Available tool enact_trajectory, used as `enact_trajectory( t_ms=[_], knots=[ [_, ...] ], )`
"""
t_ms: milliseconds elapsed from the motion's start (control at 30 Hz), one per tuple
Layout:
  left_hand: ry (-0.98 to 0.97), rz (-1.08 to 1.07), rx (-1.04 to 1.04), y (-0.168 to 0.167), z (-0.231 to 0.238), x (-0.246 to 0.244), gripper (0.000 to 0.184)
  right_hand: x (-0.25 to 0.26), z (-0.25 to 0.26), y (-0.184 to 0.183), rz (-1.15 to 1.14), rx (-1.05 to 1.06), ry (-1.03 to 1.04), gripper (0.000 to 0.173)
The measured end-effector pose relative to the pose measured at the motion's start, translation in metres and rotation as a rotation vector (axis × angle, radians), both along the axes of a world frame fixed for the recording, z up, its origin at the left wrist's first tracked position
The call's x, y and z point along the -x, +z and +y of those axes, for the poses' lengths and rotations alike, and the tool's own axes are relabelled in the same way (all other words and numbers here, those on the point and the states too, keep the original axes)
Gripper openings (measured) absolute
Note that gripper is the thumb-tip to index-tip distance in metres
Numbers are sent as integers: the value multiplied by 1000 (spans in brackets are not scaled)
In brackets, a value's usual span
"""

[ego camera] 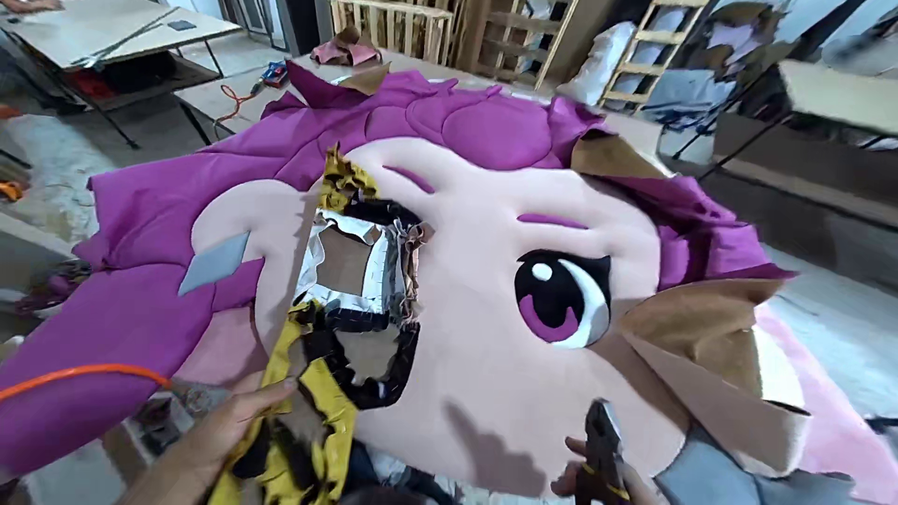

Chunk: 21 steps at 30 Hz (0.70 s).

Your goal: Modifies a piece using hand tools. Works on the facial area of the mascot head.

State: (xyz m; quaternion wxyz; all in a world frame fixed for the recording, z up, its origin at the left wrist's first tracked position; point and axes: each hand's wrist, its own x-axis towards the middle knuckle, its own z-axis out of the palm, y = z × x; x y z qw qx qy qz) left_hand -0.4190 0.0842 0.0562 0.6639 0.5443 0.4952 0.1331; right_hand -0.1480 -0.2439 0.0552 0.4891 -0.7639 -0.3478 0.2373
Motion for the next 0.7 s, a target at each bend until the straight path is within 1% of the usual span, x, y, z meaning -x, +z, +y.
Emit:
enact_trajectory(
  t_ms=[67,100,167,200,267,367,433,467,500,567,600,633,700],
  knots=[
    [-60,120,21,1,-11,49,37,1,8,8,-88,114,87,48],
    [-87,140,46,-1,-16,70,33,3,15,14,-146,151,109,48],
    [-152,99,66,-8,-23,105,24,6,33,24,-290,180,151,51],
    [-153,65,76,-9,-25,117,26,7,41,27,-355,188,182,56],
    [-129,35,78,-11,-25,126,32,7,57,23,-512,203,227,61],
    [-93,-30,99,-20,-14,117,32,1,82,7,-786,173,214,58],
    [-83,-79,68,-30,0,108,45,-8,99,0,-906,148,216,53],
    [-95,-32,-14,-33,7,103,48,-13,106,-2,-944,142,226,52],
    [-121,103,-169,-32,12,96,48,-18,112,-2,-967,144,240,52],
    [-165,427,-645,-18,17,75,56,-28,123,-1,-978,148,249,54],
    [-155,509,-882,-9,20,59,61,-32,129,-1,-978,144,237,55],
    [-133,538,-1055,4,22,39,65,-35,133,-1,-970,138,218,55],
    [-171,480,-1244,29,16,-12,67,-40,138,-2,-950,143,170,55]
  ],
)
